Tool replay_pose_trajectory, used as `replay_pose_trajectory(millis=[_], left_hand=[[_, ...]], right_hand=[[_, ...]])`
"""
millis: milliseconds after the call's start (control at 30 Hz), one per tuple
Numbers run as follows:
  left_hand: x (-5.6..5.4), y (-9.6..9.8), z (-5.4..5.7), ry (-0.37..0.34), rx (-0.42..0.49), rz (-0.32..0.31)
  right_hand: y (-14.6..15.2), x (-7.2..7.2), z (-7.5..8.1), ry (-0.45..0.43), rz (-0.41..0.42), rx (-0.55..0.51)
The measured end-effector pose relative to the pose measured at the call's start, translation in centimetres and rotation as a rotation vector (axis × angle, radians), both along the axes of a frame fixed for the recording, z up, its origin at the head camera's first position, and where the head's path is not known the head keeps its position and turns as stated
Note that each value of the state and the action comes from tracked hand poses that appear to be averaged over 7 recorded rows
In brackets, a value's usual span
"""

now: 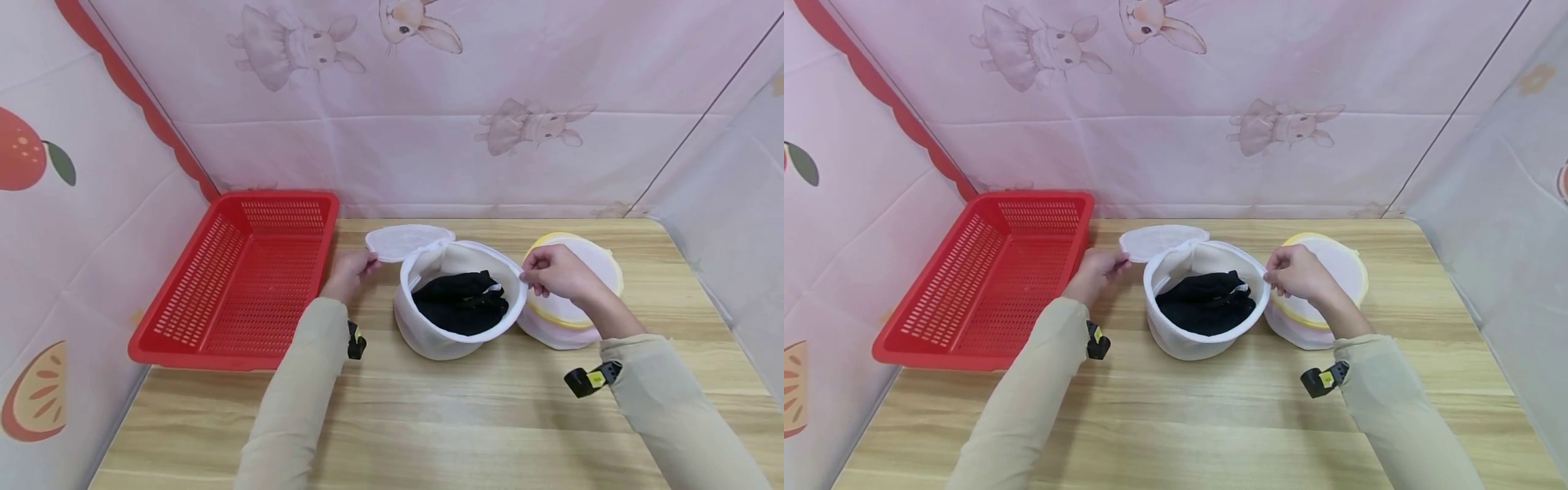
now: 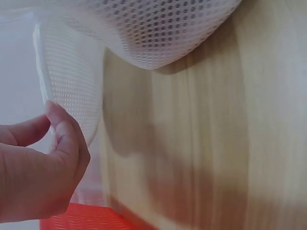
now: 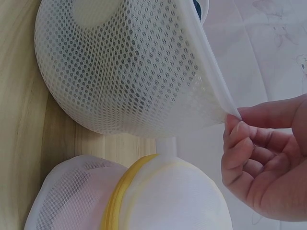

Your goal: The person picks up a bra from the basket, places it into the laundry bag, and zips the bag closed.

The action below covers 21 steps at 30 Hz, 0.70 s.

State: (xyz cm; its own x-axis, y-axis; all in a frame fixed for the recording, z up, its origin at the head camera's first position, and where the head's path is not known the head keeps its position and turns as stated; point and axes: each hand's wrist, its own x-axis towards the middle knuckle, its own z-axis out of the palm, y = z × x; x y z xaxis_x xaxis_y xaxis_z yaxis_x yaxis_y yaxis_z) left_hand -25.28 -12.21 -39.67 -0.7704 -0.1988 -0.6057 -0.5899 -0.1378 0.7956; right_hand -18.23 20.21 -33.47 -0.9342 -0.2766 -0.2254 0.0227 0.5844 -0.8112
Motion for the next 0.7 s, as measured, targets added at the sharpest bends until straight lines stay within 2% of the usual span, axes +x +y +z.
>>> replay_pose_trajectory(millis=[267,300,433,500,533,600,667,700], left_hand=[[0.0,0.2,1.3,0.125,-0.009,0.028],[0.4,0.4,2.2,0.134,-0.010,0.028],[0.3,0.5,2.9,0.173,-0.012,0.025],[-1.5,-0.1,0.8,0.243,0.019,0.019],[-2.4,-0.3,-0.3,0.257,0.015,0.021],[-2.9,-0.3,-0.5,0.286,-0.001,0.015],[-3.1,0.0,0.0,0.312,-0.053,0.011],[-2.2,0.4,1.6,0.304,-0.076,0.005]], right_hand=[[-0.1,-0.1,0.0,-0.002,0.000,0.006],[-0.1,-0.1,0.0,-0.003,0.000,0.007],[-0.1,-0.1,0.0,-0.009,0.003,0.012],[-0.1,-0.1,0.0,-0.011,0.005,0.012],[-0.1,-0.1,0.0,-0.010,0.006,0.012],[-0.1,-0.1,0.0,-0.006,0.008,0.010],[-0.1,-0.1,0.0,-0.001,0.007,0.010],[-0.1,-0.2,0.0,0.002,0.006,0.011]])
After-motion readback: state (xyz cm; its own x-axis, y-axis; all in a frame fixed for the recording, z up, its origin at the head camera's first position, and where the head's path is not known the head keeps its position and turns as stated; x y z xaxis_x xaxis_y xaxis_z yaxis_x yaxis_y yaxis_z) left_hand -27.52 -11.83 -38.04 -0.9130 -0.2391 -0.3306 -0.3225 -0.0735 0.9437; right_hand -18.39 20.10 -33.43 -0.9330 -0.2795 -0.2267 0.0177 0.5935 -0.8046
